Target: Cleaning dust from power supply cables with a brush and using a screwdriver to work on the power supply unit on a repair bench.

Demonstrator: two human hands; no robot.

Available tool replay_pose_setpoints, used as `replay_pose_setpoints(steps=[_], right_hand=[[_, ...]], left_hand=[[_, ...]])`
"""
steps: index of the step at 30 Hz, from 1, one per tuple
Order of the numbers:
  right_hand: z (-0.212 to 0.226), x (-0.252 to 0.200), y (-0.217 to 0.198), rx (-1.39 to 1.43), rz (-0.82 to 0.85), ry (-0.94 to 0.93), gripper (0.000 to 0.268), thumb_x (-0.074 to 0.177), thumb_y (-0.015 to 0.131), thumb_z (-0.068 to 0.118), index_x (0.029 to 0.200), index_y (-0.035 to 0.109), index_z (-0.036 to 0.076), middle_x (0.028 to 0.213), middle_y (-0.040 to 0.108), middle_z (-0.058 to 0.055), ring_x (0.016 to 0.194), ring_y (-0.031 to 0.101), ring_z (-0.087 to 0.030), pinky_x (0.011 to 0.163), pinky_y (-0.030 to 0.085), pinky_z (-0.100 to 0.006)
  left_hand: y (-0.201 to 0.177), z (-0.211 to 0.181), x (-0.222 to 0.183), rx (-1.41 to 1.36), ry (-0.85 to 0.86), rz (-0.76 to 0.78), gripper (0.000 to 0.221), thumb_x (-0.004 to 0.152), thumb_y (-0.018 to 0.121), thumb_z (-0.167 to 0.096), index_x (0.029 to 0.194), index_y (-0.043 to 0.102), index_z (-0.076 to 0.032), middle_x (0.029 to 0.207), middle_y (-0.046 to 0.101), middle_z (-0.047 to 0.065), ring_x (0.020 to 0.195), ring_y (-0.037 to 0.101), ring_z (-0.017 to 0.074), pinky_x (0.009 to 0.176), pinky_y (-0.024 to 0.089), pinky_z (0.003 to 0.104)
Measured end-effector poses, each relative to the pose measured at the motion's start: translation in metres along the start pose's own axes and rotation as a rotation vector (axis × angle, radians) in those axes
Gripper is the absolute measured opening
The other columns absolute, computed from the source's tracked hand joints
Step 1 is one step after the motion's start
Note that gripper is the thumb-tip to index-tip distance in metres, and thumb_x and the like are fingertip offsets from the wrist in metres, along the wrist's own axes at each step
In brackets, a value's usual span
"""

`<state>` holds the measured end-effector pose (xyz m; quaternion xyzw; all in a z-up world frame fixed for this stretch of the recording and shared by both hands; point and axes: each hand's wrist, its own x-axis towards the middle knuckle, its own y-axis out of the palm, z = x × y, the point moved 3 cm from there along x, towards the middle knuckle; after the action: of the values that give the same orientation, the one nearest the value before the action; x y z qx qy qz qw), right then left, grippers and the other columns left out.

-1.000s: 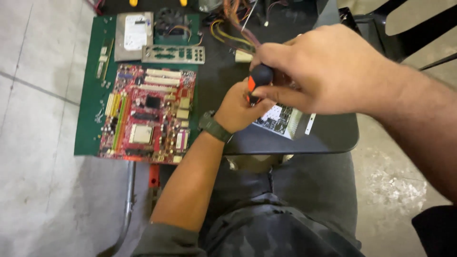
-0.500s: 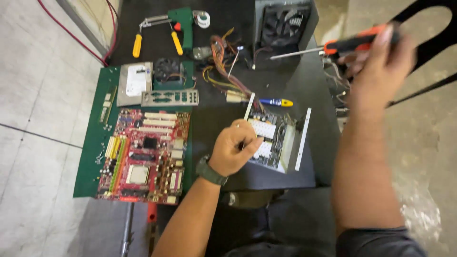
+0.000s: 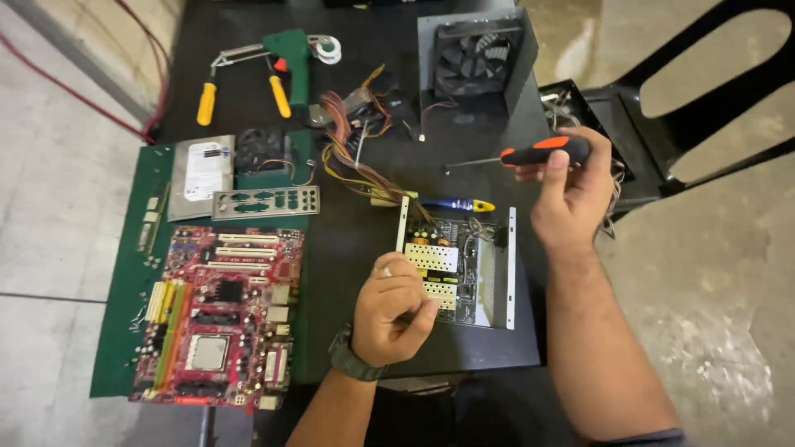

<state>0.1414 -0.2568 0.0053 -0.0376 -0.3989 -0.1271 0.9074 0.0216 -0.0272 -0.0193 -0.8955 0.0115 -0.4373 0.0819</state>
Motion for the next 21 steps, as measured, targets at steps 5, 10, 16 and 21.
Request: replay_pose_setpoints(steps=[5,10,16,21], right_hand=[[0.002,0.001,-0.006,0.012,-0.020,-0.042,0.039,0.112,0.045,0.026,0.126,0.046,-0.010,0.107,0.052,-0.023,0.065,0.069,-0.032,0.061,0.064,-0.041],[0.009,0.004,-0.008,-0.045,0.019,-0.052,0.038,0.114,0.045,0.021,0.123,0.049,-0.016,0.080,0.052,-0.021,0.063,0.069,-0.037,0.062,0.063,-0.046],[0.029,0.003,-0.007,-0.052,-0.095,0.103,0.038,0.115,0.048,0.037,0.126,0.043,0.001,0.104,0.056,-0.020,0.072,0.073,-0.041,0.060,0.061,-0.038],[0.013,0.000,-0.011,0.135,-0.255,0.268,0.038,0.112,0.044,0.043,0.123,0.046,0.007,0.092,0.054,-0.012,0.065,0.070,-0.034,0.054,0.057,-0.034]], left_hand=[[0.000,-0.001,0.001,-0.019,-0.012,0.000,0.046,0.093,0.067,-0.018,0.054,0.042,-0.015,0.055,0.055,0.000,0.060,0.053,0.0221,0.075,0.046,0.038],[0.001,-0.001,0.001,-0.019,-0.009,-0.015,0.045,0.091,0.067,-0.017,0.053,0.044,-0.015,0.055,0.055,0.000,0.060,0.054,0.0214,0.075,0.047,0.038],[-0.005,-0.029,0.028,-0.028,-0.043,0.122,0.039,0.096,0.053,-0.014,0.060,0.036,-0.011,0.057,0.049,0.000,0.058,0.039,0.0182,0.073,0.036,0.038],[-0.013,-0.021,0.029,-0.494,-0.261,-0.033,0.046,0.108,0.050,-0.051,0.077,0.049,-0.017,0.072,0.056,0.000,0.065,0.046,0.0120,0.068,0.044,0.029]])
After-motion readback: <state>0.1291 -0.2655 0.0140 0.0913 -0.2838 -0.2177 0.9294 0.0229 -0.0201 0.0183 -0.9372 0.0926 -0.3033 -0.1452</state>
